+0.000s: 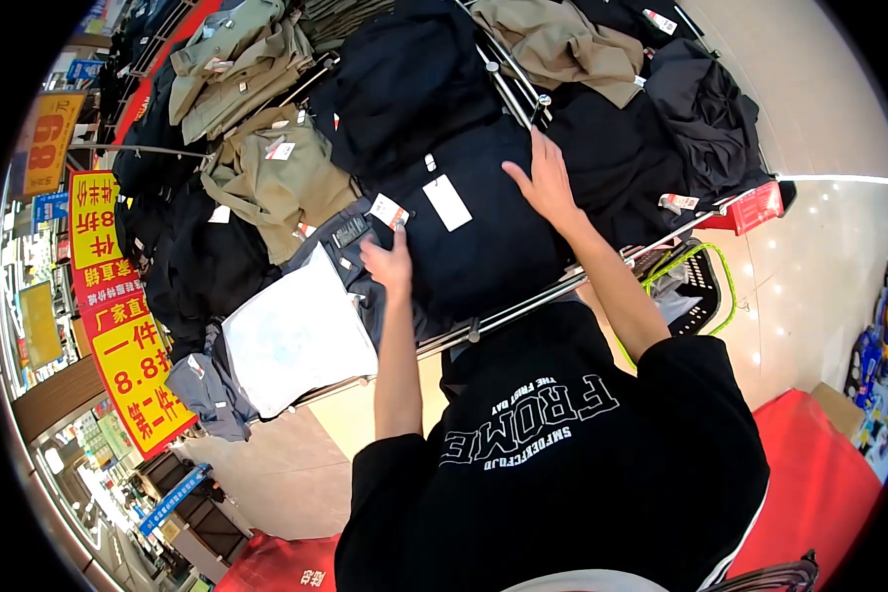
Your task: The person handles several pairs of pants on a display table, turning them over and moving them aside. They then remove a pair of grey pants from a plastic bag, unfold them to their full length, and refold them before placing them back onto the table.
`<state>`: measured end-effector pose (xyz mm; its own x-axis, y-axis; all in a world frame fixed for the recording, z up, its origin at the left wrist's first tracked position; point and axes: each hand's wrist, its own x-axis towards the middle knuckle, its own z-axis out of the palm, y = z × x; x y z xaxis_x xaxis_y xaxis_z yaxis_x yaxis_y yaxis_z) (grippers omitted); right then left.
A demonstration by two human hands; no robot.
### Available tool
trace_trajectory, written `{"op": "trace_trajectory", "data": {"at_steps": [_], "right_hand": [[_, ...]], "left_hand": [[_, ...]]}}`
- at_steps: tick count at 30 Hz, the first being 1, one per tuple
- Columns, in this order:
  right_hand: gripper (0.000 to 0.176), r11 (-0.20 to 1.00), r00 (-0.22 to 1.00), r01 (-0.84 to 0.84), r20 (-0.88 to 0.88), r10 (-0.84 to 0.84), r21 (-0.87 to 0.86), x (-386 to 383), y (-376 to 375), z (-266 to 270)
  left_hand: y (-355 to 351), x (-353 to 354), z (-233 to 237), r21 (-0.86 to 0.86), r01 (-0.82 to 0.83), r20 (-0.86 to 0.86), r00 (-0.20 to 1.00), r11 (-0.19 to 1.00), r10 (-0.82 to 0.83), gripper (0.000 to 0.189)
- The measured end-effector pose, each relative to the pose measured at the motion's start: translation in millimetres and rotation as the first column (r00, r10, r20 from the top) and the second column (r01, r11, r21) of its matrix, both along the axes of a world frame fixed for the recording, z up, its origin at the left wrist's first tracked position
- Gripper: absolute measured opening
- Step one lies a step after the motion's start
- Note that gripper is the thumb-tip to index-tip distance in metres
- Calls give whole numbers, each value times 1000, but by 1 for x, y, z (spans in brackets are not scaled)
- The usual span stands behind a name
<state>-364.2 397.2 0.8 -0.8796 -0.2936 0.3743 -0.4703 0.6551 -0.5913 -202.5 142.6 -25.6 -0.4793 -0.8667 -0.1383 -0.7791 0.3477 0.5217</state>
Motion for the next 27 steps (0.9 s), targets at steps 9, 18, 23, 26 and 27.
{"op": "trace_trajectory", "data": {"at_steps": [9, 18, 23, 26, 27], "right_hand": [[44, 970, 982, -173, 45, 184, -173, 88, 30, 9], [43, 1000, 934, 4, 358, 4, -20, 84, 50, -40], [49, 1000, 871, -4, 491, -2, 11, 77, 41, -36], [55, 970, 906, 136, 422, -40, -201, 70, 38, -24], [58, 974, 949, 130, 307, -68, -186, 70, 38, -11]], "left_hand": [[115, 62, -10, -205, 154, -44, 985, 967, -167, 77], [59, 103, -41, 756, -162, -197, 868, 634, 457, 60], [41, 106, -49, 765, -146, -113, 929, 628, 354, 43], [49, 104, -50, 672, -94, -150, 954, 734, 260, 42], [46, 107, -63, 669, -80, -145, 961, 739, 235, 48]]}}
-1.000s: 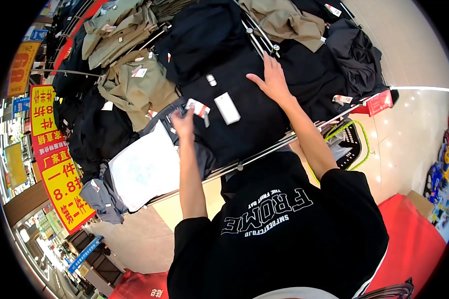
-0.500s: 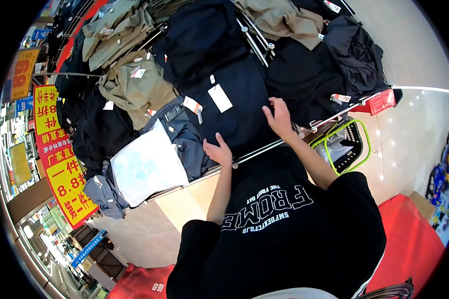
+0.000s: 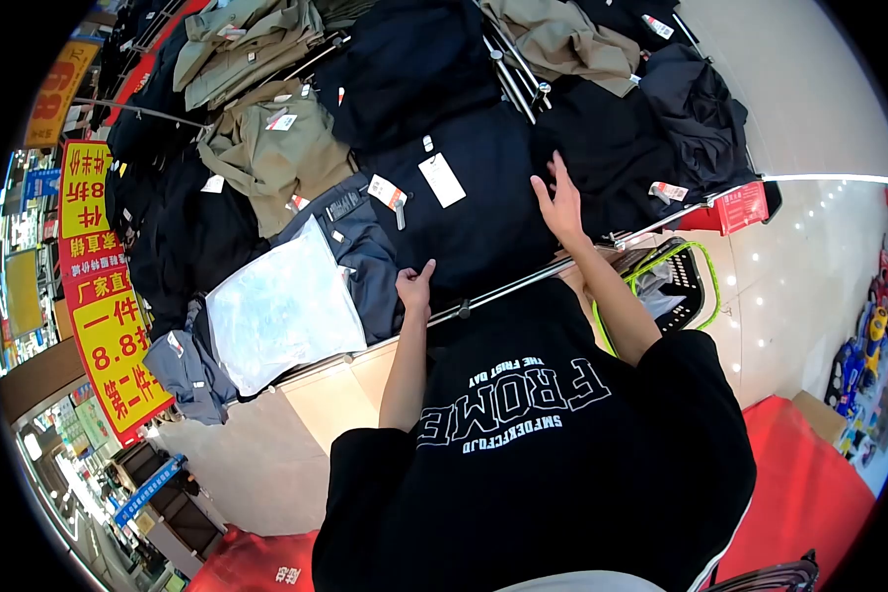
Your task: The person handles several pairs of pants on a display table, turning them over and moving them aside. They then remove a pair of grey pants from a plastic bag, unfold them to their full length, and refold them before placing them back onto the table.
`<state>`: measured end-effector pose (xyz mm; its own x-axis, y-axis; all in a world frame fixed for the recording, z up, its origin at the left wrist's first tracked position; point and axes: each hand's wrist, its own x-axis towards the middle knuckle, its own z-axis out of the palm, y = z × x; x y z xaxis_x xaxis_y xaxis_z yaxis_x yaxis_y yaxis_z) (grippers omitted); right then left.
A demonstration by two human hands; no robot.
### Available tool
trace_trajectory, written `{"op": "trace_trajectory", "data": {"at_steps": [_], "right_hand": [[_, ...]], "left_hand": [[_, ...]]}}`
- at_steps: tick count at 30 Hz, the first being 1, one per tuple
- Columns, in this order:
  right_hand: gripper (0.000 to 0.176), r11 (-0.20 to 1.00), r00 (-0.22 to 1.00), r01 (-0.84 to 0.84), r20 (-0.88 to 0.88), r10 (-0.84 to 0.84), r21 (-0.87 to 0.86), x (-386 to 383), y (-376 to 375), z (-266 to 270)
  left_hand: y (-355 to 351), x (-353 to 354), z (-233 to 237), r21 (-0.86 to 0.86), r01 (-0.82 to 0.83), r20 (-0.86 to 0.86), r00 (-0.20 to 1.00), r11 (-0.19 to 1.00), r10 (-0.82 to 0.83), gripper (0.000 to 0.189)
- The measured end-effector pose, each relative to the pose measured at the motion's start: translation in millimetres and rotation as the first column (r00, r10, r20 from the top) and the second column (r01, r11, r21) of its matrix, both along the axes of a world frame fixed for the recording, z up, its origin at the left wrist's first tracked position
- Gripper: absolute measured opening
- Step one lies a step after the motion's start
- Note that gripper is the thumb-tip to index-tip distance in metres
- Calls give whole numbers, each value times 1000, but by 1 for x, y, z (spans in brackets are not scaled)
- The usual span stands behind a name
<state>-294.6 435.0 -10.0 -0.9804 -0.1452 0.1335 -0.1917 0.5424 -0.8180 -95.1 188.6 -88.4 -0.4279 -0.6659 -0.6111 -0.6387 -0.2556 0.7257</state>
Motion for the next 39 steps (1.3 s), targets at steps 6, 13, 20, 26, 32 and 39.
{"op": "trace_trajectory", "data": {"at_steps": [6, 13, 20, 26, 32, 39], "right_hand": [[59, 883, 954, 133, -299, 9, 451, -41, 40, -5], [41, 872, 887, 308, -447, -118, 380, -46, 43, 14], [55, 989, 994, 108, -32, -105, 98, -57, -47, -19], [44, 998, 978, 59, 199, -59, 8, -98, -65, -40], [42, 984, 994, -87, 84, 74, 158, -116, -63, -49], [16, 999, 903, -23, -429, 34, 31, -94, -84, -15]], "left_hand": [[3, -1, 23, -98, 203, 43, 979, 974, -200, 78], [1, -8, 33, -319, 230, 71, 973, 919, -219, 76], [-2, -16, 25, -277, 264, 37, 964, 924, -264, 65], [3, -11, 40, -254, 264, 41, 964, 931, -262, 61], [-3, 0, 25, -196, 249, 20, 968, 948, -250, 56], [-5, 0, 23, -163, 290, 65, 957, 943, -283, 54]]}}
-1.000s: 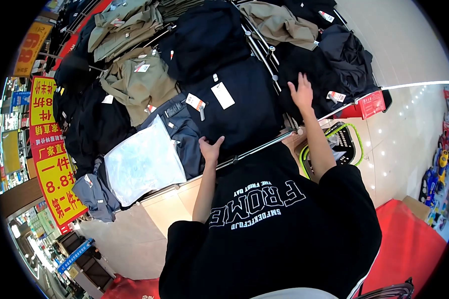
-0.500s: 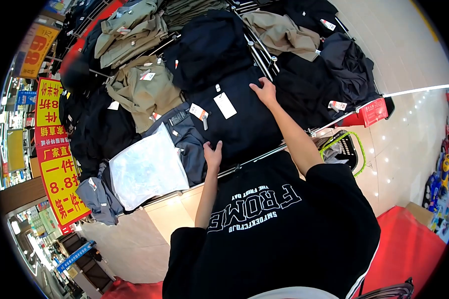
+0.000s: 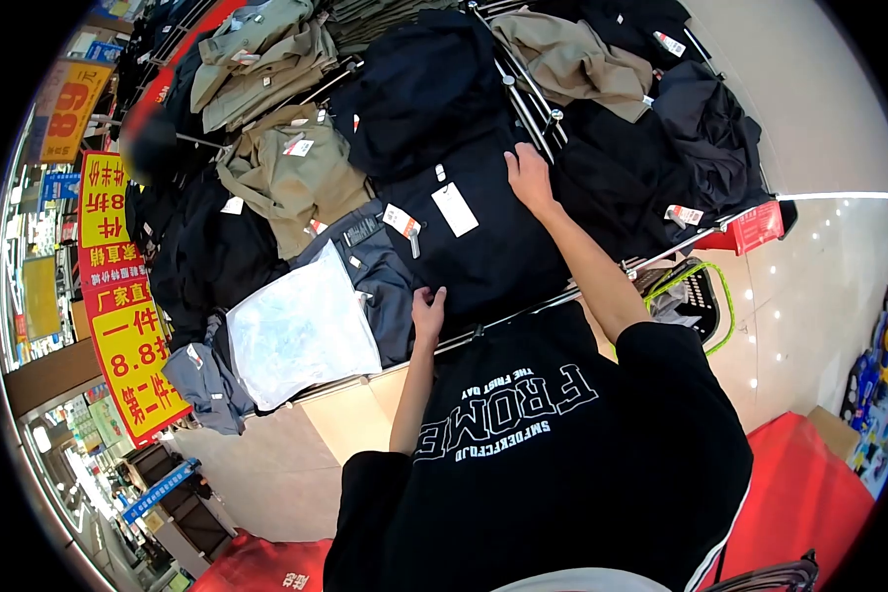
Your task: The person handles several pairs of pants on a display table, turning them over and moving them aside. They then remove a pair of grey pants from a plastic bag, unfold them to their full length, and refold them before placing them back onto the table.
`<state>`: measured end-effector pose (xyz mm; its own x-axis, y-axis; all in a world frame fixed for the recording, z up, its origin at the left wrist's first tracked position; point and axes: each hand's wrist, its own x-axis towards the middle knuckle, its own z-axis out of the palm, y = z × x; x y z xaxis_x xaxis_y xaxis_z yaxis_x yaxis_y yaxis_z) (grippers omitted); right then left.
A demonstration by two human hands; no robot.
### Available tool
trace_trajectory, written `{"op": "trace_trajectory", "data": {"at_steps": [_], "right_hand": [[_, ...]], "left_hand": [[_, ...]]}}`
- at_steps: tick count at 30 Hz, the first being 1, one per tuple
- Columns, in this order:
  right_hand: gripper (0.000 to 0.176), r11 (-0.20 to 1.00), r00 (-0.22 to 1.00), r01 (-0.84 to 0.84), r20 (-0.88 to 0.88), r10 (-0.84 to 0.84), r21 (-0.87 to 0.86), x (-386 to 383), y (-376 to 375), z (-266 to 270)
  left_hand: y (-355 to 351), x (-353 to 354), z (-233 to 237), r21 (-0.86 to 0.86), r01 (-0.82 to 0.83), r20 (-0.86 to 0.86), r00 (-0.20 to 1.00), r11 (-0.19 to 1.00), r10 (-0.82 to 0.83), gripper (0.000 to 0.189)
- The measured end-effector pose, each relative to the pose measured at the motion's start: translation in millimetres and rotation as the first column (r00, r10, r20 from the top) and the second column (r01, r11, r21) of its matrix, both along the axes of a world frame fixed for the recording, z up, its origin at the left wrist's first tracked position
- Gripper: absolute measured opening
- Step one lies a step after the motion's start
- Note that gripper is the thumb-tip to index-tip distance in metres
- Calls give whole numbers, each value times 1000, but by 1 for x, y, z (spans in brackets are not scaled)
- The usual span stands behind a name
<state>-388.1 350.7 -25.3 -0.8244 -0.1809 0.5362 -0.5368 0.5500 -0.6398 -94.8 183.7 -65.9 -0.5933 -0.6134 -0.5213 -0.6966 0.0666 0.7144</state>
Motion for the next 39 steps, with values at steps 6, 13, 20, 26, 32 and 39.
{"op": "trace_trajectory", "data": {"at_steps": [6, 13, 20, 26, 32, 39], "right_hand": [[19, 967, 937, -171, 272, 218, -188, 28, -13, 20], [21, 959, 870, 284, 419, -259, 2, 5, 6, -31], [41, 933, 847, 349, 396, -354, 87, 19, 1, -11], [59, 950, 819, 258, 482, -311, 175, 54, 15, 3], [62, 975, 770, 224, 611, -184, 11, 57, 38, -38], [57, 961, 789, 253, 550, -273, 113, 70, 65, -8]], "left_hand": [[0, 2, -6, 20, -4, 9, 1000, 1000, 4, 54], [-6, 5, -11, -9, 14, 21, 1000, 1000, -14, 53], [-1, -6, -1, -94, -141, -72, 988, 986, 134, 55], [-13, -23, -11, 15, -245, -126, 961, 969, 245, 55], [-21, -41, -14, 163, -149, -82, 983, 975, 164, 32], [1, -26, -3, 118, -100, -82, 991, 988, 110, 35]]}}
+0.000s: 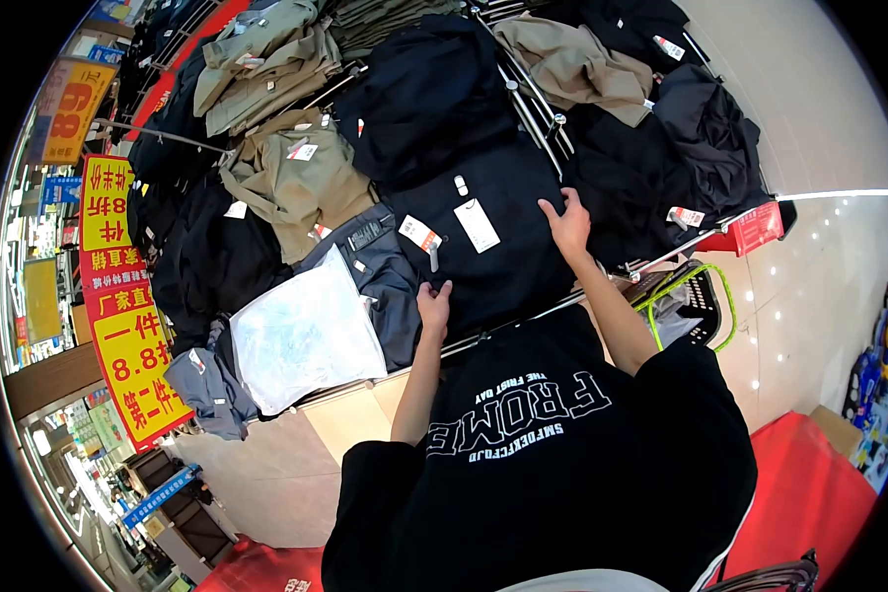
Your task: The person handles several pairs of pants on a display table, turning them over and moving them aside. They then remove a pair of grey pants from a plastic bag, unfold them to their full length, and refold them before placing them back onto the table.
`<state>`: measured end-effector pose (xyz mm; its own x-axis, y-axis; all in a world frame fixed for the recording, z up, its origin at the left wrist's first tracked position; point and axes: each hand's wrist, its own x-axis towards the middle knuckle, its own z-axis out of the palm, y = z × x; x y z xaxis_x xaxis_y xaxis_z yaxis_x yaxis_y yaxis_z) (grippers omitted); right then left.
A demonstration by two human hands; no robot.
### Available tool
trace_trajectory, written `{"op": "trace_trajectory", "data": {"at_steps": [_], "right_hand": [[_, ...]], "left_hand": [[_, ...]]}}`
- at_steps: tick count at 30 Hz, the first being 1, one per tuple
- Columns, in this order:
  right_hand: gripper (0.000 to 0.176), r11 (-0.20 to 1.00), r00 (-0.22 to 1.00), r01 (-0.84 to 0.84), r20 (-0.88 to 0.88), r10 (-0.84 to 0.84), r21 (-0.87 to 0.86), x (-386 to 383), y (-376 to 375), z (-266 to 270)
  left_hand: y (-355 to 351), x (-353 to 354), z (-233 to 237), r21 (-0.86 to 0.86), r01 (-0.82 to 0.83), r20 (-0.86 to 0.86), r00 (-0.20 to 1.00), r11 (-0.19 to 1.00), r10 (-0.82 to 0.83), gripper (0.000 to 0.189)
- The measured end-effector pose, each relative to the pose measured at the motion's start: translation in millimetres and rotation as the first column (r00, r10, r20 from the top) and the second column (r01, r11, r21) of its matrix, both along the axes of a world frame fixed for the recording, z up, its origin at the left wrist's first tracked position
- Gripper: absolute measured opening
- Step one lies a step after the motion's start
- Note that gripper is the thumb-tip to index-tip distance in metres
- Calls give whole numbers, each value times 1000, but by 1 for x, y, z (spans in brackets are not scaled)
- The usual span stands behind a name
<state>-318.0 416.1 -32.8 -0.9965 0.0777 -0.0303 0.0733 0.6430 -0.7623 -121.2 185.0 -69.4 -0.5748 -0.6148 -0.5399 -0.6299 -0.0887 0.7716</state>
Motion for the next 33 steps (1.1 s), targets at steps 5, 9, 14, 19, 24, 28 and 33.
{"op": "trace_trajectory", "data": {"at_steps": [5, 9, 14, 19, 24, 28, 33], "right_hand": [[57, 961, 897, -137, -382, 224, 241, 28, -9, 18], [66, 898, 848, -287, -347, 399, 332, 23, -33, 12], [73, 878, 871, -304, -266, 414, 371, 5, -42, -32], [74, 868, 861, -315, -268, 431, 384, -10, -44, -34], [74, 876, 876, -305, -252, 412, 373, -10, -46, -36], [71, 886, 877, -351, -226, 424, 303, -10, -41, -32], [70, 891, 873, -353, -241, 423, 287, -9, -42, -30]], "left_hand": [[10, -2, 10, -694, 93, 31, 995, 714, -100, 67], [12, -40, 36, -770, 230, -25, 921, 595, -388, 84], [5, -75, 11, -707, 435, 194, 878, 558, -437, 96], [-5, -96, 13, -662, 496, 285, 860, 561, -424, 96], [-8, -86, 24, -707, 325, 43, 906, 628, -421, 76], [-19, -46, 52, -830, 25, -128, 964, 558, -234, 44], [-67, 30, 28, -957, 73, 174, 920, 282, 352, 61]]}}
